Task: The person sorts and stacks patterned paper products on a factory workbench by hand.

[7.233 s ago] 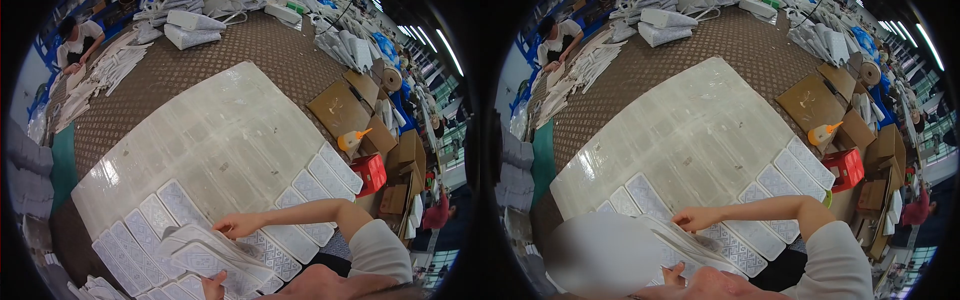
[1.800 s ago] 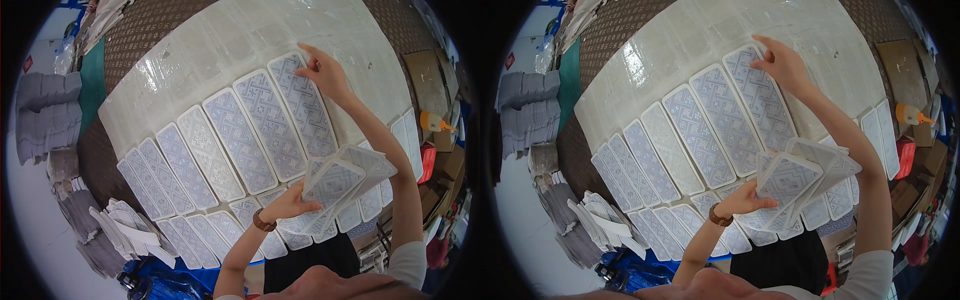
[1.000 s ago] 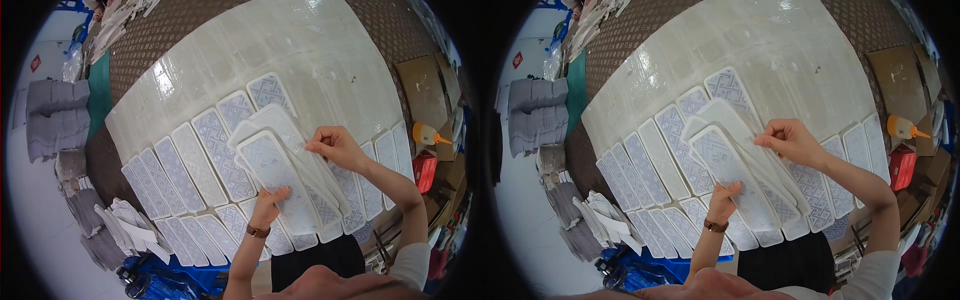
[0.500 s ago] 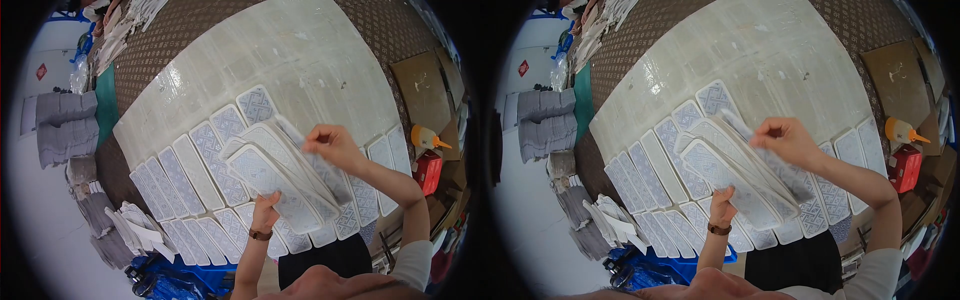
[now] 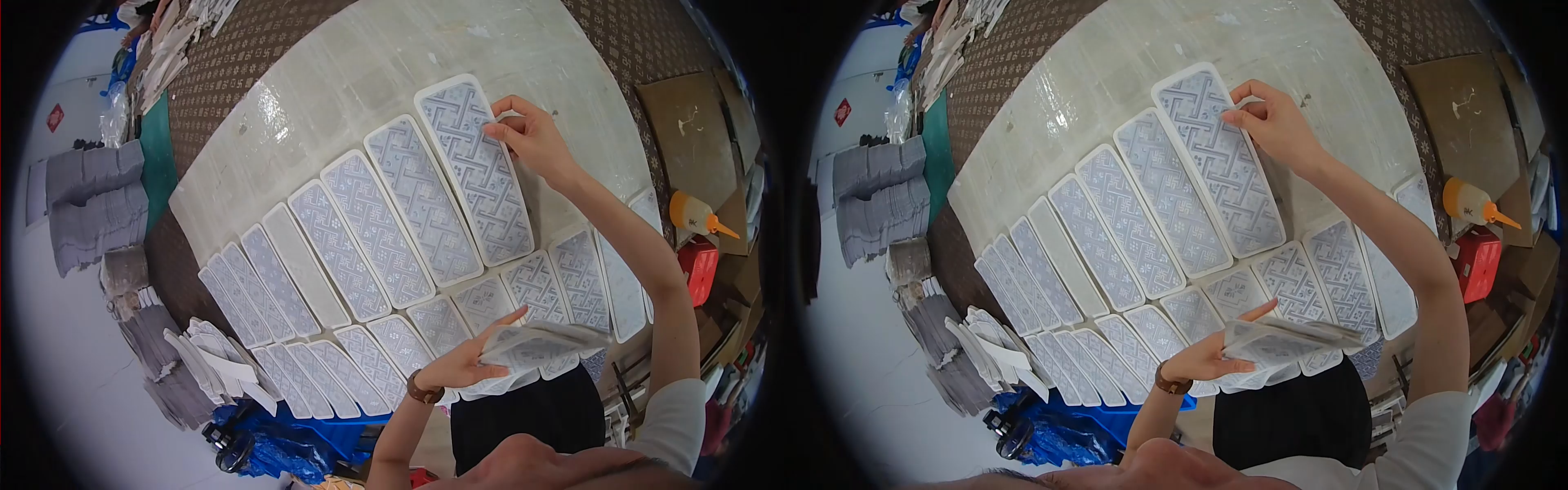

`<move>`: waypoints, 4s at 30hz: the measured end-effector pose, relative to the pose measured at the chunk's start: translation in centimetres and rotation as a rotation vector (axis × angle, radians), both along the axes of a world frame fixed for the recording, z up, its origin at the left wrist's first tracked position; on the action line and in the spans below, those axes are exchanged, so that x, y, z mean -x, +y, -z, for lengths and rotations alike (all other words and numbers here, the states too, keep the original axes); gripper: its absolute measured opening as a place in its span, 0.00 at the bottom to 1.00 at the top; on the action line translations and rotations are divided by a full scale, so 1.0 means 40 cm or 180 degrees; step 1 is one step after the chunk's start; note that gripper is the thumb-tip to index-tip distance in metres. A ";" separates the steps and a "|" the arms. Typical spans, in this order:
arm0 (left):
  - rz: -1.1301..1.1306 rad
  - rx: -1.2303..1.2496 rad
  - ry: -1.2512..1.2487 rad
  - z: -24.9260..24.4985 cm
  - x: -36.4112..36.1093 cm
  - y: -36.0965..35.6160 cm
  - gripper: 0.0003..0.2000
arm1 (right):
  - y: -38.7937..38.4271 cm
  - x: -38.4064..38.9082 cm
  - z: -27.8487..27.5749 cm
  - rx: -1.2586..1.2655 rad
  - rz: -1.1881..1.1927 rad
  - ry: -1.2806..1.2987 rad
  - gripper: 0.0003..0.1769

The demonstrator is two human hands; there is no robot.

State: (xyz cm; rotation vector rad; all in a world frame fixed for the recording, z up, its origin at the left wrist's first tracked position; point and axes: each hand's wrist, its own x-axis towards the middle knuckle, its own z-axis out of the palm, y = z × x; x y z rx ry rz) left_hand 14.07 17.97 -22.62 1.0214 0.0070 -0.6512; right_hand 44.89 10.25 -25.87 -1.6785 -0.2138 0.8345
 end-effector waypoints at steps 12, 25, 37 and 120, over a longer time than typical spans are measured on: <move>-0.0171 -0.0375 -0.0081 0.021 -0.046 -0.014 0.51 | 0.020 -0.010 0.036 0.0000 -0.0208 -0.0011 0.07; -0.0213 -0.0344 -0.0109 0.030 -0.055 -0.025 0.53 | 0.028 -0.013 0.049 -0.0014 -0.0151 0.0154 0.07; -0.0356 -0.0158 0.0947 0.065 -0.064 -0.004 0.47 | 0.029 0.000 0.072 0.0029 -0.0163 -0.0336 0.09; 0.0265 -0.0289 0.0558 -0.083 0.037 0.045 0.29 | -0.211 -0.066 -0.078 0.0246 0.0397 -0.0270 0.10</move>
